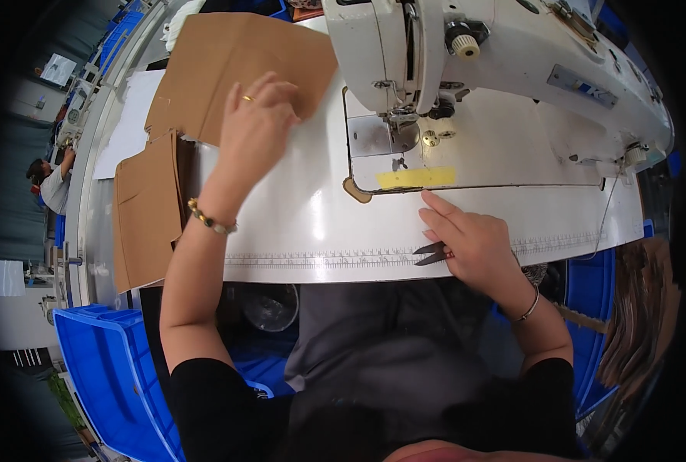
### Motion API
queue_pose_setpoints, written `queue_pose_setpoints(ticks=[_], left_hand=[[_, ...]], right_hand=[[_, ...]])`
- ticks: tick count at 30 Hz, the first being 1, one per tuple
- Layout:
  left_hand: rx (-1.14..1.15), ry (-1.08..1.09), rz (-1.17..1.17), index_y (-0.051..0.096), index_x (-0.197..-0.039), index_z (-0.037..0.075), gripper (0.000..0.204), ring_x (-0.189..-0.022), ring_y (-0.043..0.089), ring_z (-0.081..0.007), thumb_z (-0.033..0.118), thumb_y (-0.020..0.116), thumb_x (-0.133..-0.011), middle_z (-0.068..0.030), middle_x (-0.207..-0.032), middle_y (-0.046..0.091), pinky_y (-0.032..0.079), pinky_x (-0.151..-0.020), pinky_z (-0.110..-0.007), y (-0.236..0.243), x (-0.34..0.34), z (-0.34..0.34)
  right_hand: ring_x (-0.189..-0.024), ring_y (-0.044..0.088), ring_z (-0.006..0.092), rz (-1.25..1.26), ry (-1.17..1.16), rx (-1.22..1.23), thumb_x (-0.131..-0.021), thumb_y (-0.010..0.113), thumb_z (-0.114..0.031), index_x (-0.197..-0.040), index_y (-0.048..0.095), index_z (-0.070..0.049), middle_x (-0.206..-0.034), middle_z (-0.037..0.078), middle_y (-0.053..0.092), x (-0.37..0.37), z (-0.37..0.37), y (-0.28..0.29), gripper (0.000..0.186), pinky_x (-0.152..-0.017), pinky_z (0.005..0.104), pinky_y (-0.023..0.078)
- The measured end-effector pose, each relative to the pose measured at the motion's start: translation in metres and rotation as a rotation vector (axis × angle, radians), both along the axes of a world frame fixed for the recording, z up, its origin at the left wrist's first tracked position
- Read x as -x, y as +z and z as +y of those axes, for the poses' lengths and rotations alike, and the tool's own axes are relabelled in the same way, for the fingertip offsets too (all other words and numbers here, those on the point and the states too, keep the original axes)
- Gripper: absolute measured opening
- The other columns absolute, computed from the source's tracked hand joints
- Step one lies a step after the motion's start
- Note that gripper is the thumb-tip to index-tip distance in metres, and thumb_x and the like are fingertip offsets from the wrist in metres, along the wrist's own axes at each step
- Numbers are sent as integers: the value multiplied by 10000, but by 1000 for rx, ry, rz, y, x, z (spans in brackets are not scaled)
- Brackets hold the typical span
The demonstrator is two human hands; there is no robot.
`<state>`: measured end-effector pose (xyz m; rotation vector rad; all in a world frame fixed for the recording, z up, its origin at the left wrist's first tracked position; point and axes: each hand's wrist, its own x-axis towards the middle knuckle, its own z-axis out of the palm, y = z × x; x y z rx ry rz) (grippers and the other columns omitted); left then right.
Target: Operating an industrial sewing machine to stitch leather or cardstock panels and using nippers to trim excess thread.
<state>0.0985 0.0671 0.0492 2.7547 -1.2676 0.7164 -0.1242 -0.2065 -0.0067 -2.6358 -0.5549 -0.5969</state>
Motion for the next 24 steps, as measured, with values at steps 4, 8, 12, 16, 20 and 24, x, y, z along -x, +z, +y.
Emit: queue_pose_setpoints(ticks=[4, 8, 12, 16, 20, 24], left_hand=[[-86, -115, 152, 720, -856, 89, 42, -1381, 496, -224, 111, 700, -886, 4, -1324, 627, 327, -1158, -535, -27, 62, -36], [142, -333, 469, 725, -887, 76, 40, -1271, 592, -267, 116, 721, -880, -58, -1252, 682, 460, -1061, -449, -19, 105, -57], [261, -372, 582, 716, -1040, 40, 212, -1188, 645, -330, 165, 757, -873, -124, -1228, 708, 526, -978, -397, -10, 98, -43], [97, -157, 372, 662, -1246, 13, 431, -1322, 563, -338, 252, 746, -896, -143, -1357, 648, 470, -1071, -421, -15, 62, -2], [75, 7, 440, 622, -1340, 3, 548, -1360, 528, -355, 327, 728, -911, -157, -1439, 587, 465, -1092, -417, -26, 64, 10], [-36, -48, 374, 614, -1349, 0, 674, -1325, 567, -339, 425, 746, -842, -144, -1434, 596, 502, -1045, -413, -22, 86, 0]], right_hand=[[-578, 616, 171, 18, 16, -20, -749, 763, -88, -1101, 671, -71, -1295, 73, 685, -4, -1, -1, 364, -530, 305, 487], [-570, 603, 140, -68, 33, -23, -744, 751, -82, -1128, 682, -87, -1304, 57, 686, 1, 0, -3, 391, -503, 283, 470], [-541, 544, 90, -167, 98, 124, -789, 684, -89, -1208, 697, -136, -1291, 24, 694, 3, -4, 4, 421, -469, 245, 429], [-532, 512, 78, -282, 83, 272, -809, 648, -107, -1253, 691, -156, -1264, -3, 700, -6, -8, 13, 449, -468, 236, 416], [-564, 558, 101, -203, 140, 331, -798, 655, -125, -1173, 692, -153, -1190, -5, 718, -17, -15, 14, 378, -484, 261, 449], [-645, 647, 146, -128, 52, 289, -781, 665, -108, -1029, 686, -138, -1105, -1, 737, -25, -49, 12, 250, -545, 298, 515]])
